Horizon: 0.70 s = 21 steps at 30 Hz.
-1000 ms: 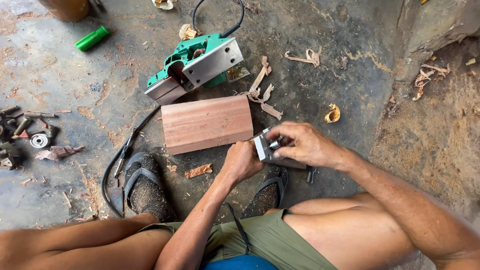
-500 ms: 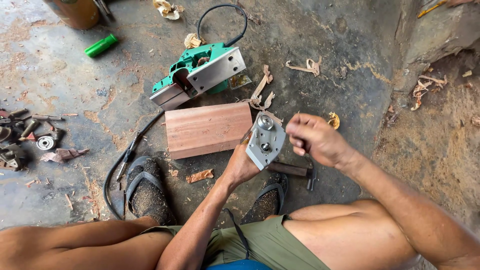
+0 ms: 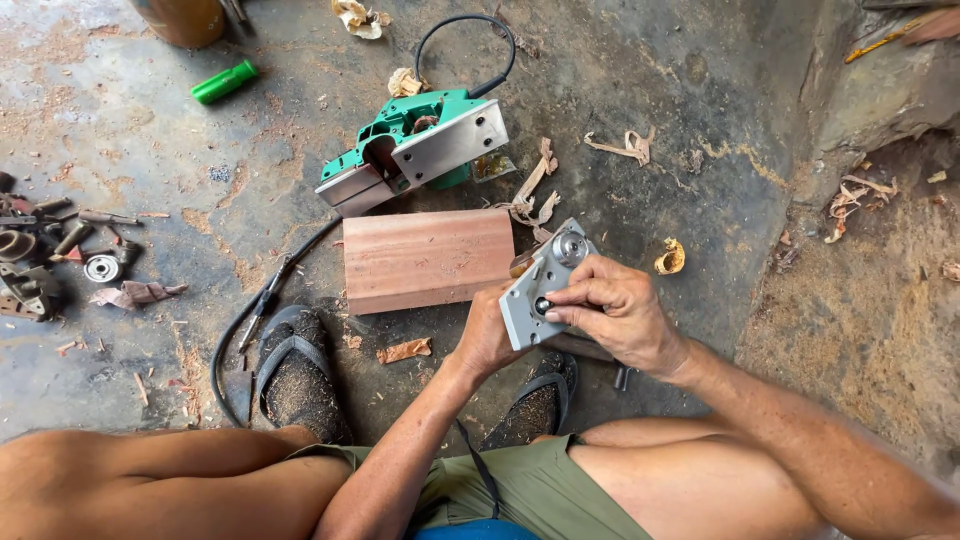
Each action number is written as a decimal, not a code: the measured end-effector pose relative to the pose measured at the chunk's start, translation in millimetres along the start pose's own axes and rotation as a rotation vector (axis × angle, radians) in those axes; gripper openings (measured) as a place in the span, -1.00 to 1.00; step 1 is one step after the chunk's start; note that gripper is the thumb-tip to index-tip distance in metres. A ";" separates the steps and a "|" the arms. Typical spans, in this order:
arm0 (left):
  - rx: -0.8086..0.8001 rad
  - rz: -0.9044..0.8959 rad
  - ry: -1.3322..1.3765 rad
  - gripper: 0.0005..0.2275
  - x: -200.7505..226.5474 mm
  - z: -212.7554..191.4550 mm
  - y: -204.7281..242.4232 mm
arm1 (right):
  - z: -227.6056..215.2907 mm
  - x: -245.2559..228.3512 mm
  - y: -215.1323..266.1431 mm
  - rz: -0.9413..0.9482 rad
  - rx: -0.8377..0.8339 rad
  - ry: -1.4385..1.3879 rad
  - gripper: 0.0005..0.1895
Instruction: The person sits on the workshop floor repairing a disassembled electric planer. They fit the motor armature into the metal base plate, thread a nut by hand, pick up a small part from the floor, and use pliers to hold and tighten components while aligning the parts.
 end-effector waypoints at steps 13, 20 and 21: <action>0.004 -0.127 0.037 -0.87 6.3 2.1 -7.5 | -36.0 9.9 -7.9 0.614 0.044 -1.193 -0.25; 0.062 -0.209 0.041 -0.86 7.5 -8.7 -11.7 | -35.7 29.3 -7.1 0.714 0.101 -1.173 -0.24; 0.063 -0.237 0.033 -0.85 6.4 -10.6 -12.3 | -35.5 30.7 -7.5 0.716 0.119 -1.146 -0.24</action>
Point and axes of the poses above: each hand's wrist, its own y-axis away from the middle knuckle, its own z-axis out of the palm, x = y × z, the point moved 1 cm from there along -y, towards the middle knuckle, and after that the axes turned 1 degree about y, right-handed, at the moved point
